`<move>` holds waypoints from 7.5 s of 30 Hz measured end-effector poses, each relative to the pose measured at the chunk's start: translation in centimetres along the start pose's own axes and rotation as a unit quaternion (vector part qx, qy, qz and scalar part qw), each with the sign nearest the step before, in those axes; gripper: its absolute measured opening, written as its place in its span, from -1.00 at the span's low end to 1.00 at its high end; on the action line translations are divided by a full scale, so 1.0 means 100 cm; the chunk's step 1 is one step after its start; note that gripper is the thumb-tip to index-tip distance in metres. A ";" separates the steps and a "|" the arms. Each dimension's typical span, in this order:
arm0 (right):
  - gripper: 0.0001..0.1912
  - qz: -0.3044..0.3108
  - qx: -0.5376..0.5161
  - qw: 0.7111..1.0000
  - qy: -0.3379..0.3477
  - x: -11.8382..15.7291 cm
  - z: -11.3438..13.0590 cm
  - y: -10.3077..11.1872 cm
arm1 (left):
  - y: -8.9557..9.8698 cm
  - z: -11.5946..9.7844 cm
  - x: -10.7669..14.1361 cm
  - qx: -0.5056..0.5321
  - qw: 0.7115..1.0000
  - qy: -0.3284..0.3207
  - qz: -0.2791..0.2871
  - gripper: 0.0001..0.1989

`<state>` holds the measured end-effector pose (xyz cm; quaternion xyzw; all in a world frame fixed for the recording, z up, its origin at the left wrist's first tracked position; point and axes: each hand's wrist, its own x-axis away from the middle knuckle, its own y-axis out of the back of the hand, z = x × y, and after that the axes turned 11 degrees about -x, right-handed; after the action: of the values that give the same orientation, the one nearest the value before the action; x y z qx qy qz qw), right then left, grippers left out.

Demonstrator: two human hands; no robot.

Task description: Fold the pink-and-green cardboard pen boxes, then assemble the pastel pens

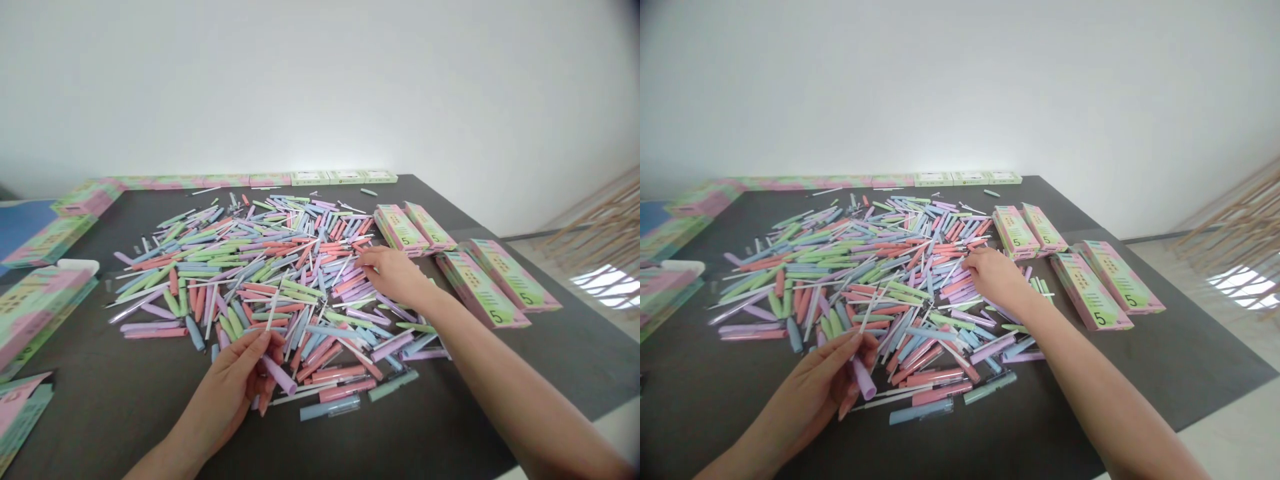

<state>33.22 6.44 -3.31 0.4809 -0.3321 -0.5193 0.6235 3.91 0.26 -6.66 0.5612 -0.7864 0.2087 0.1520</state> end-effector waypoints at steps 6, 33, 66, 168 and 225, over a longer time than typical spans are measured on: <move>-0.69 0.048 0.025 0.998 0.017 -0.022 -0.010 -0.012 | -0.001 0.000 -0.002 0.001 1.000 -0.008 -0.003 -0.64; -0.79 0.069 -0.611 0.788 -0.031 0.034 0.052 0.002 | -0.006 -0.011 0.004 0.041 0.998 -0.042 0.005 -0.65; -0.85 0.013 -0.649 0.736 0.191 0.060 0.057 0.002 | -0.007 -0.008 0.003 0.016 0.999 0.013 0.025 -0.66; -0.70 0.082 -0.487 0.859 -0.132 0.015 0.061 -0.023 | -0.006 -0.010 0.004 0.050 0.997 -0.043 0.036 -0.70; -0.68 -0.102 -0.640 0.761 0.029 0.054 0.074 -0.033 | 0.002 -0.004 0.019 -0.080 0.972 -0.003 0.222 -0.57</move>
<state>26.67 -0.69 -4.52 0.0159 0.1464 -0.6579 0.7386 3.11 -1.07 -5.40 0.3594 -0.9059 0.1720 0.1436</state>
